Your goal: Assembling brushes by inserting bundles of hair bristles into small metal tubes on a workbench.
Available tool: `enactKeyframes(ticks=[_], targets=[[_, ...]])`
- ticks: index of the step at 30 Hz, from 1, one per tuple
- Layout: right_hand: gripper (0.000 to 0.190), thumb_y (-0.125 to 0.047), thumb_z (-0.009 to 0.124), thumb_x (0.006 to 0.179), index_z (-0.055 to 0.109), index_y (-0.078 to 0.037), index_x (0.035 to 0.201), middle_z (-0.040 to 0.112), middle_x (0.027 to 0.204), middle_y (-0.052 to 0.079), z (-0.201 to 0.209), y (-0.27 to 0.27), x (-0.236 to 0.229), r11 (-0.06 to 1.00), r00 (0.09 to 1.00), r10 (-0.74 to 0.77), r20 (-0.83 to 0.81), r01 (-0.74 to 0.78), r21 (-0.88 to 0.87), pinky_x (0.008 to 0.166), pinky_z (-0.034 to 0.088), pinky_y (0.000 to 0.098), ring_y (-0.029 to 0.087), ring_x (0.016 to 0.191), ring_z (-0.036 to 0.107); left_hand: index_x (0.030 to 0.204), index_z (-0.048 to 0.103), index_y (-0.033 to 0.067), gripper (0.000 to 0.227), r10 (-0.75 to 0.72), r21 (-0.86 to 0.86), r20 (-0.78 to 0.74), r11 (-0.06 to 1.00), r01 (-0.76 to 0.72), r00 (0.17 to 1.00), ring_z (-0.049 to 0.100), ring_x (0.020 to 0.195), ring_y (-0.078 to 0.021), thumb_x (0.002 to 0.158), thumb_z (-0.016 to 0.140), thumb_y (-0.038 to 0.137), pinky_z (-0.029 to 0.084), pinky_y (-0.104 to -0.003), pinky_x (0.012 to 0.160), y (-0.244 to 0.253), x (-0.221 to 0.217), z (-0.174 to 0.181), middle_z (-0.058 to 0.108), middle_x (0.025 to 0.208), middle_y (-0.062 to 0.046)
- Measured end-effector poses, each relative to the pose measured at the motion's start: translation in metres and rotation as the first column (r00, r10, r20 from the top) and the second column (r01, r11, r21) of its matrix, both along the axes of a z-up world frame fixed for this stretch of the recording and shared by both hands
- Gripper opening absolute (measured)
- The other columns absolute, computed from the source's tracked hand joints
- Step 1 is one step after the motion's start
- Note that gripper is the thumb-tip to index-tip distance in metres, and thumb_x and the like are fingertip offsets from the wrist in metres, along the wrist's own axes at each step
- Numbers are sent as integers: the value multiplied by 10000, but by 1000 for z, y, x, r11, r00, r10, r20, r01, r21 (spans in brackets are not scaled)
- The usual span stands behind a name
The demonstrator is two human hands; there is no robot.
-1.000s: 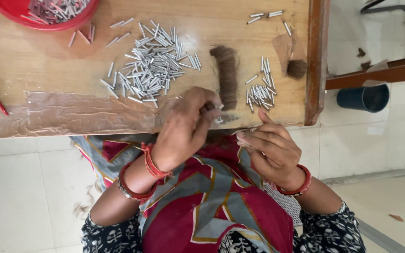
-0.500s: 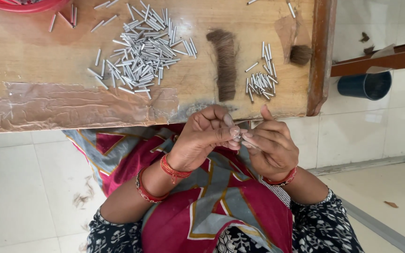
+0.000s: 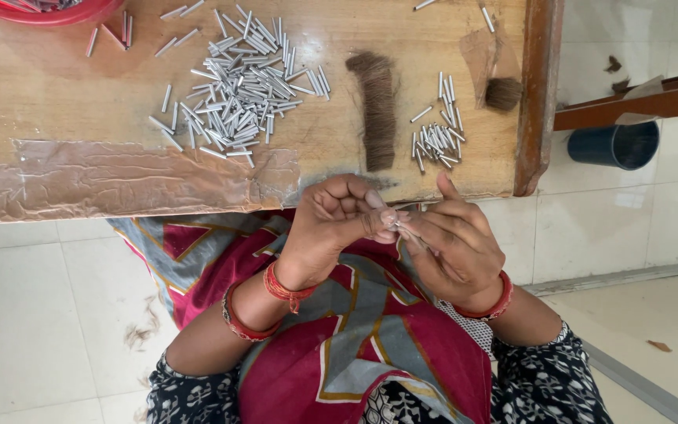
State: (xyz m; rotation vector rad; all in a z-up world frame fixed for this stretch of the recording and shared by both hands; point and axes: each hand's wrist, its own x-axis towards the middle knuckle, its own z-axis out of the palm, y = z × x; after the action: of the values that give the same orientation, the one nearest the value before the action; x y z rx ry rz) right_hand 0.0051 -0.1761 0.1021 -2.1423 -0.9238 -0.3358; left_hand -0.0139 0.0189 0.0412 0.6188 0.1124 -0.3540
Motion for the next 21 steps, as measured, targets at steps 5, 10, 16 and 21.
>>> enactKeyframes(ticks=[5, 10, 16, 21], targets=[[255, 59, 779, 889, 740, -2, 1133, 758, 1023, 98, 7, 3, 2, 999, 997, -37, -70, 37, -4, 1199, 499, 541, 216, 976, 685, 1034, 672, -54, 144, 101, 136, 78, 985, -111, 992, 755, 855, -169, 920, 760, -60, 643, -301, 794, 1, 2, -4, 756, 948, -131], [270, 71, 773, 877, 736, 2, 1135, 761, 1055, 107, 7, 1, 0, 999, 993, -48, -109, 46, -15, 1209, 491, 545, 223, 1004, 699, 1014, 703, -81, 112, 113, 213, 176, 965, -150, 978, 750, 919, -173, 924, 769, -78, 638, -295, 851, 0, 1, -9, 764, 981, -137], [435, -47, 857, 772, 725, 8, 1183, 749, 1030, 125, 23, 9, 6, 996, 988, -68, -140, 58, -74, 1179, 473, 536, 263, 987, 669, 1008, 707, -74, 116, 60, 196, 144, 977, -88, 988, 749, 904, -157, 913, 773, -82, 631, -280, 826, 5, 3, -1, 764, 962, -127], [397, -23, 847, 807, 735, -50, 1186, 752, 1007, 79, 17, -1, 3, 999, 986, -43, -164, 39, -29, 1209, 493, 520, 214, 951, 677, 1002, 687, -46, 153, 78, 182, 146, 978, -104, 986, 732, 902, -127, 887, 783, -74, 617, -256, 816, 6, 6, 6, 750, 961, -93]])
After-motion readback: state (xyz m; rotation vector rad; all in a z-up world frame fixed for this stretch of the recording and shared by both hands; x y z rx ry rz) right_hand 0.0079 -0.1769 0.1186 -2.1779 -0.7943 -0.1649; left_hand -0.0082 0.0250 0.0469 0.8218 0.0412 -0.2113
